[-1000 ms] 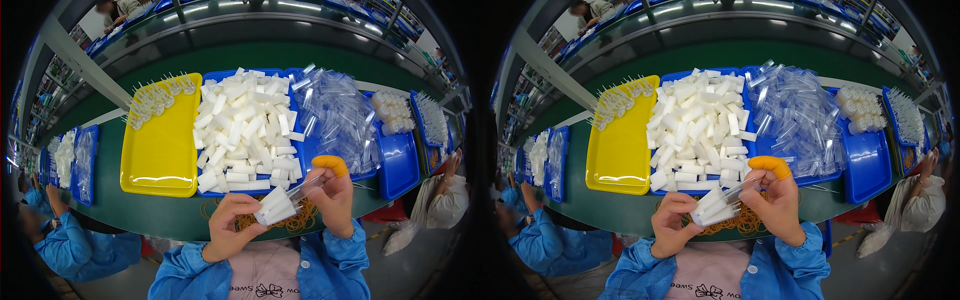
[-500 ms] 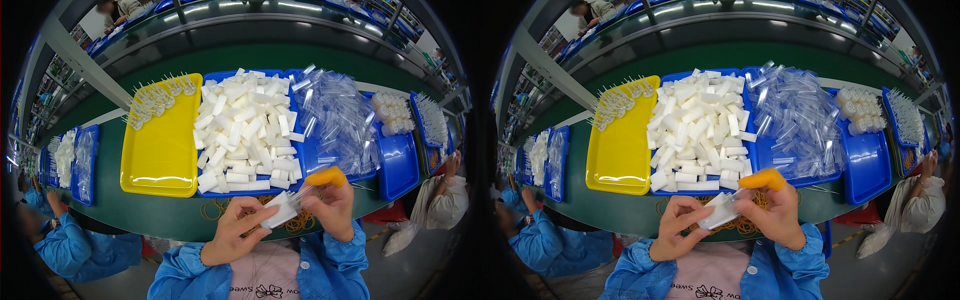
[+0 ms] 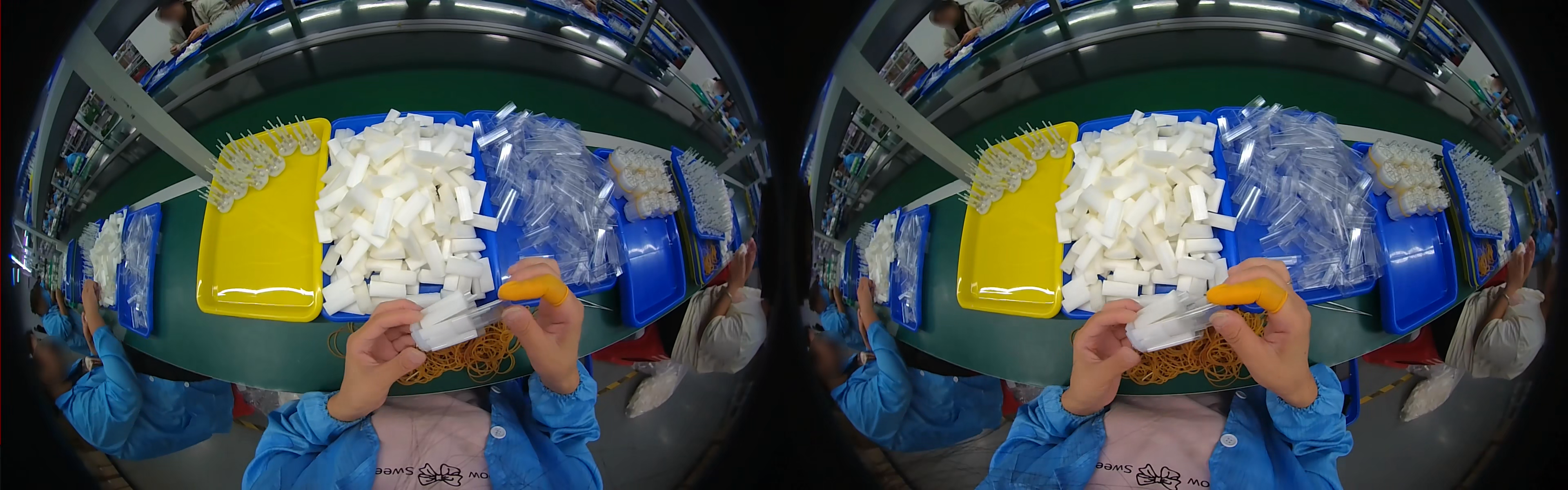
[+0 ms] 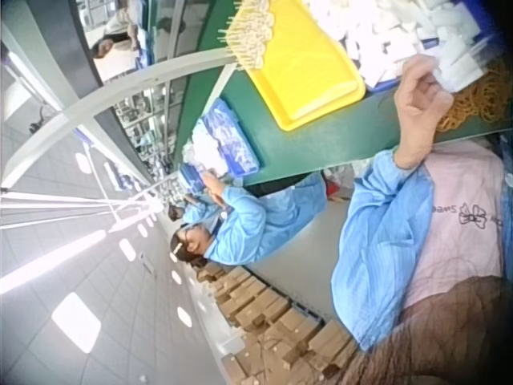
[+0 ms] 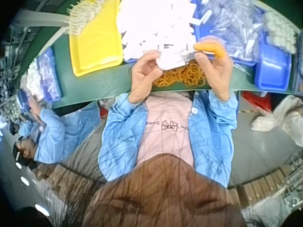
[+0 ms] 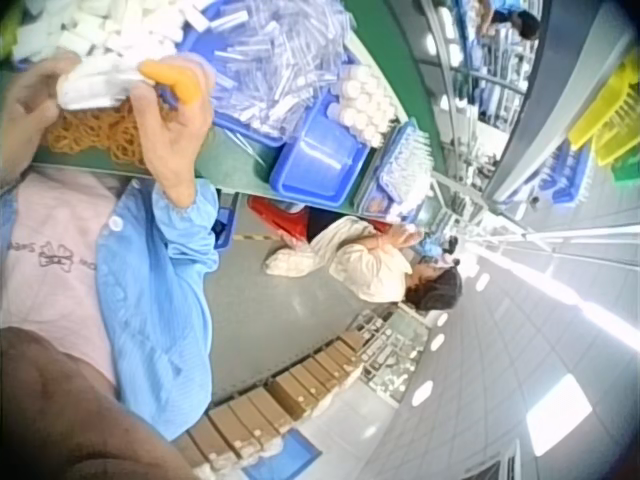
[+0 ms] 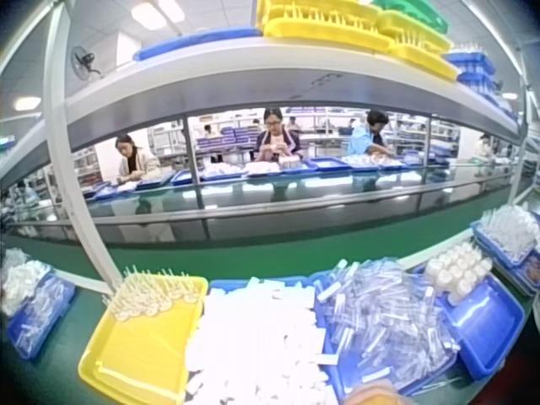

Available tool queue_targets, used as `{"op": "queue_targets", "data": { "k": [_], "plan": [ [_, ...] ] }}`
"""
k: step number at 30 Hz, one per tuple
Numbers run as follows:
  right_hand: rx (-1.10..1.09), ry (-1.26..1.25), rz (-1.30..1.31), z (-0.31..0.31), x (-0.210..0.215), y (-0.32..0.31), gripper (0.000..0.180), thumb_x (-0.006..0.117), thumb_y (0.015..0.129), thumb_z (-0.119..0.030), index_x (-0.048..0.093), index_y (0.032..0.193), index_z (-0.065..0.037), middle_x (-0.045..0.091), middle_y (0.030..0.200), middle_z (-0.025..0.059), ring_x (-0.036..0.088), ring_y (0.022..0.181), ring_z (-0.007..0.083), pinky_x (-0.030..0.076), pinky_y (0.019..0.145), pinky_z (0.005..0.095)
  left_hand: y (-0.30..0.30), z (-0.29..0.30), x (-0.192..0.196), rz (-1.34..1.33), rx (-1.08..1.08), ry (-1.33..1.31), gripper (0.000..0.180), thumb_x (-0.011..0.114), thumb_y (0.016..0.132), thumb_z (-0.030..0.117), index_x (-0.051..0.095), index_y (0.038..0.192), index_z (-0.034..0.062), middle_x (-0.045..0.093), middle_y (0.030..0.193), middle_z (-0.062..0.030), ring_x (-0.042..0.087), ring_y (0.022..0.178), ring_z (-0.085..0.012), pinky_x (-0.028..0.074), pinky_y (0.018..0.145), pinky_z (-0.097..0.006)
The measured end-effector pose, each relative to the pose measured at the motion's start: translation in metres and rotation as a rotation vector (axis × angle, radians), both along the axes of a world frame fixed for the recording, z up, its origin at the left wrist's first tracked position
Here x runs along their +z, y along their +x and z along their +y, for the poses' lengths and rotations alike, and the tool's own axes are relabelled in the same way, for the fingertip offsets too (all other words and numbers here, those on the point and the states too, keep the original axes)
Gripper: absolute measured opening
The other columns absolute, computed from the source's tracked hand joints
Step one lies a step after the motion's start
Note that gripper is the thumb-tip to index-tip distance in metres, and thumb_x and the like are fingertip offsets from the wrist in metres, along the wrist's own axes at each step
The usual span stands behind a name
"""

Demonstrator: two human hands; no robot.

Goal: The person assembles small white plastic components by inserting them into clear plastic sleeves. They then secure the bundle with a rubber band and use a tool to adjust the components inside the sleeve. The process is repeated for multiple units on a factory assembly line.

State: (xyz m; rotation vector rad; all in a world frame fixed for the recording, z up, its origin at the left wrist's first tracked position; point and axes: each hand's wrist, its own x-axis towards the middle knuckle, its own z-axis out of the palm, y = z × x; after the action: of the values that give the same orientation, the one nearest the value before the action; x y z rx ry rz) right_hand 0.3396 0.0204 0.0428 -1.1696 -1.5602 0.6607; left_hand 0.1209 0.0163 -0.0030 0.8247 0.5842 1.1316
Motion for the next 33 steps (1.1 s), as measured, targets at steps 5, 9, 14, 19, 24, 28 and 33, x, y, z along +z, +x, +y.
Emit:
{"op": "queue_targets", "data": {
  "k": [5,9,14,19,24,28,33],
  "plan": [
    [-0.085,-0.020,0.083,-0.007,-0.002,-0.009,0.019,0.067,0.068,-0.001,0.062,0.086,-0.001,0.059,0.089,0.0068,0.052,0.096,0.0250,0.040,0.086,0.0366,-0.005,-0.001,-0.005,-0.052,-0.017,-0.052,0.039,0.066,0.080,-0.004,0.052,0.117,-0.0037,0.046,0.120,-0.0107,0.054,0.108,-0.0200,0.046,0.092,-0.032],
    [-0.051,0.005,0.090,-0.016,-0.004,-0.014,0.017,0.068,0.067,-0.001,0.063,0.084,-0.001,0.059,0.089,0.0064,0.051,0.098,0.0258,0.037,0.092,0.0412,-0.003,-0.002,-0.004,-0.058,-0.021,0.091,0.038,0.065,0.080,-0.005,0.051,0.116,-0.0052,0.047,0.118,-0.0123,0.054,0.108,-0.0214,0.047,0.093,-0.034],
    [-0.079,-0.048,0.222,-0.026,0.002,-0.031,0.020,0.071,0.065,-0.004,0.064,0.084,-0.002,0.059,0.089,0.0065,0.051,0.099,0.0260,0.034,0.096,0.0465,-0.002,-0.007,0.003,-0.044,-0.020,0.146,0.037,0.066,0.079,-0.007,0.053,0.113,-0.0066,0.046,0.115,-0.0136,0.054,0.107,-0.0231,0.048,0.093,-0.036],
    [-0.049,0.002,0.149,-0.031,-0.003,-0.033,0.020,0.072,0.065,-0.003,0.065,0.084,-0.002,0.058,0.090,0.0063,0.051,0.098,0.0262,0.036,0.094,0.0438,-0.002,-0.010,0.001,-0.041,-0.011,0.162,0.035,0.066,0.078,-0.007,0.055,0.111,-0.0067,0.046,0.115,-0.0142,0.055,0.106,-0.0234,0.049,0.093,-0.036],
    [-0.060,0.040,0.103,-0.029,-0.003,-0.036,0.020,0.071,0.066,-0.002,0.066,0.086,-0.003,0.061,0.090,0.0064,0.051,0.098,0.0262,0.039,0.092,0.0408,-0.002,-0.009,-0.001,-0.031,0.002,0.159,0.037,0.067,0.079,-0.006,0.053,0.113,-0.0072,0.046,0.116,-0.0142,0.055,0.106,-0.0234,0.049,0.093,-0.036],
    [0.032,0.043,-0.041,-0.017,0.006,-0.020,0.020,0.068,0.070,-0.002,0.067,0.090,-0.002,0.063,0.091,0.0069,0.053,0.098,0.0274,0.041,0.089,0.0396,-0.006,-0.004,0.000,-0.046,-0.028,0.044,0.037,0.066,0.080,-0.004,0.052,0.115,-0.0066,0.049,0.116,-0.0126,0.055,0.106,-0.0223,0.048,0.091,-0.034],
    [-0.222,-0.010,-0.318,0.014,0.011,0.031,0.018,0.069,0.070,-0.004,0.068,0.088,-0.005,0.062,0.090,0.0074,0.054,0.095,0.0247,0.041,0.083,0.0391,-0.012,-0.001,-0.005,-0.040,0.036,-0.014,0.035,0.063,0.081,-0.002,0.053,0.115,-0.0040,0.055,0.112,-0.0100,0.056,0.106,-0.0197,0.045,0.091,-0.033]
  ]
}}
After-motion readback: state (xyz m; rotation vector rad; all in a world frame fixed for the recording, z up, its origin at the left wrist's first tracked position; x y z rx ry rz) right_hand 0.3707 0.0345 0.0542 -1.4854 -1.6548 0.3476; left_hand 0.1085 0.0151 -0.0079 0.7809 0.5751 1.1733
